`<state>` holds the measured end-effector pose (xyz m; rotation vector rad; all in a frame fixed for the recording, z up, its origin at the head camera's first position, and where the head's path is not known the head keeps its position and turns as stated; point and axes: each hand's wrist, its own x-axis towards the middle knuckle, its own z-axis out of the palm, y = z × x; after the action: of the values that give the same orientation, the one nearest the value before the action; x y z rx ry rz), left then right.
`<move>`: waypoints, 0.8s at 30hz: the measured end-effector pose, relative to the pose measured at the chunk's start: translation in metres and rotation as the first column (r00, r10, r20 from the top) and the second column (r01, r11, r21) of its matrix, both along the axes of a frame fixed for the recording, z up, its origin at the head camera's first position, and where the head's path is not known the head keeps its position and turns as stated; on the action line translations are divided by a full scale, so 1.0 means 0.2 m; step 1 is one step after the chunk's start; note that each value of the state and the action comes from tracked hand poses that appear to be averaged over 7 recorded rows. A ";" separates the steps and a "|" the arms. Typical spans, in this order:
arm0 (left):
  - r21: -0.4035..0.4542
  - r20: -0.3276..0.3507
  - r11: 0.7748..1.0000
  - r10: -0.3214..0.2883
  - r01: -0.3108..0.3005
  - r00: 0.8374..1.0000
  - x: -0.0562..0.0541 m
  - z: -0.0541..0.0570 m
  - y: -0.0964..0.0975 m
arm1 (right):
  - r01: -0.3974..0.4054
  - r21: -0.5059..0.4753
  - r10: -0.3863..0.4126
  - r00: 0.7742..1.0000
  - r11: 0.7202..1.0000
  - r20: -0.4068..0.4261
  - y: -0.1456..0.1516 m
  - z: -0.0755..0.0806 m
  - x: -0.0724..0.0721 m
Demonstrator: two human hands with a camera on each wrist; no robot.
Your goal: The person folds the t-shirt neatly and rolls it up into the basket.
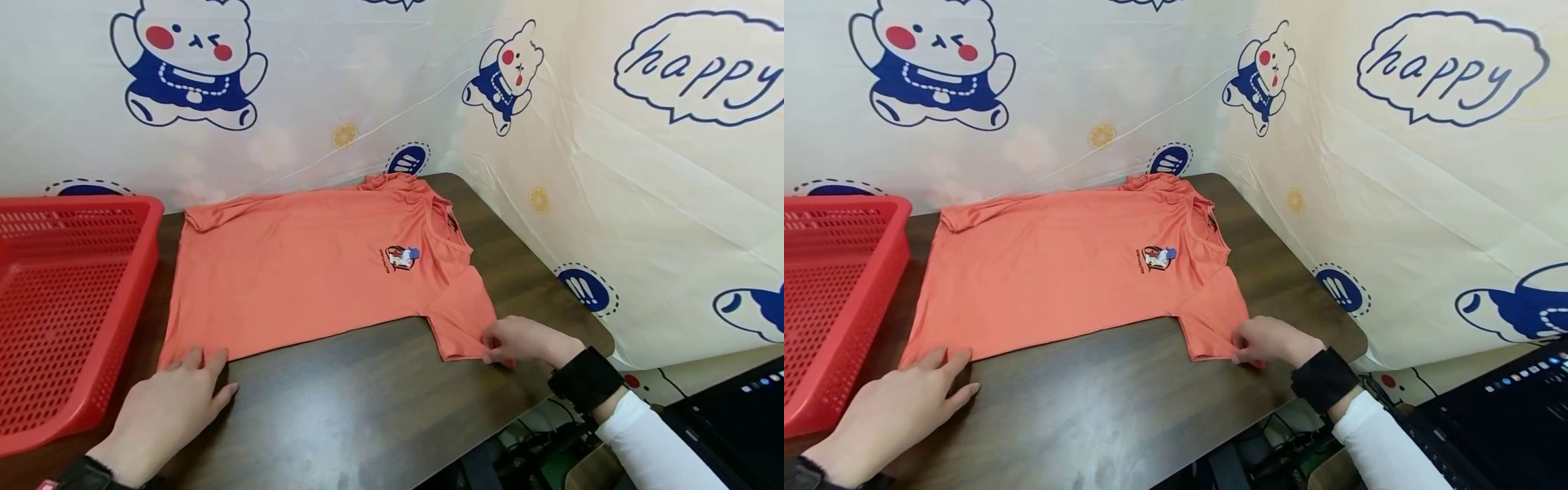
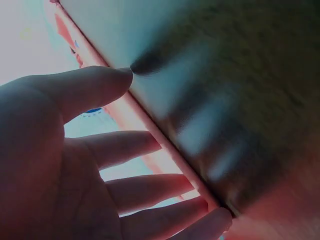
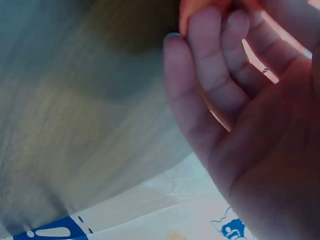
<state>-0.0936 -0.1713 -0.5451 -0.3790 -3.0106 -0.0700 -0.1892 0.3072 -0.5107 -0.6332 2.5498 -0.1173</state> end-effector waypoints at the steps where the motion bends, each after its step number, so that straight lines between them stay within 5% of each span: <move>1: -0.004 -0.004 1.000 0.002 -0.003 1.000 0.00 0.00 0.00 | 0.007 0.009 -0.007 1.000 1.000 0.020 0.00 0.00 0.01; 7: -0.003 0.014 1.000 0.005 -0.005 1.000 0.01 0.00 0.01 | 0.041 0.076 -0.048 0.994 0.996 0.096 -0.04 0.04 0.05; 10: -0.015 0.052 1.000 0.016 -0.015 0.999 0.00 0.01 -0.02 | 0.008 0.005 -0.008 1.000 1.000 0.030 -0.08 0.07 -0.03; 12: -0.027 0.062 0.999 0.020 -0.019 0.998 0.00 0.01 -0.03 | -0.016 -0.064 0.010 0.995 0.998 -0.101 -0.11 0.10 -0.13; 16: -0.049 0.058 0.999 0.016 -0.013 0.998 -0.01 0.02 -0.04 | 0.028 -0.153 -0.081 0.931 0.988 -0.357 -0.18 0.15 -0.41; 21: -0.056 0.005 0.998 -0.012 0.012 1.000 -0.01 0.00 -0.02 | 0.222 -0.142 -0.258 0.903 0.965 -0.342 -0.24 0.13 -0.76; 24: -0.056 -0.029 0.998 -0.023 0.022 0.999 -0.01 -0.02 0.00 | 0.330 -0.076 -0.337 0.897 0.941 -0.287 -0.23 0.06 -0.88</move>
<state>-0.0947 -0.1712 -0.5483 -0.4154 -2.9847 0.0180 -0.3652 0.2622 -0.4987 -0.2249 2.9353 -0.1851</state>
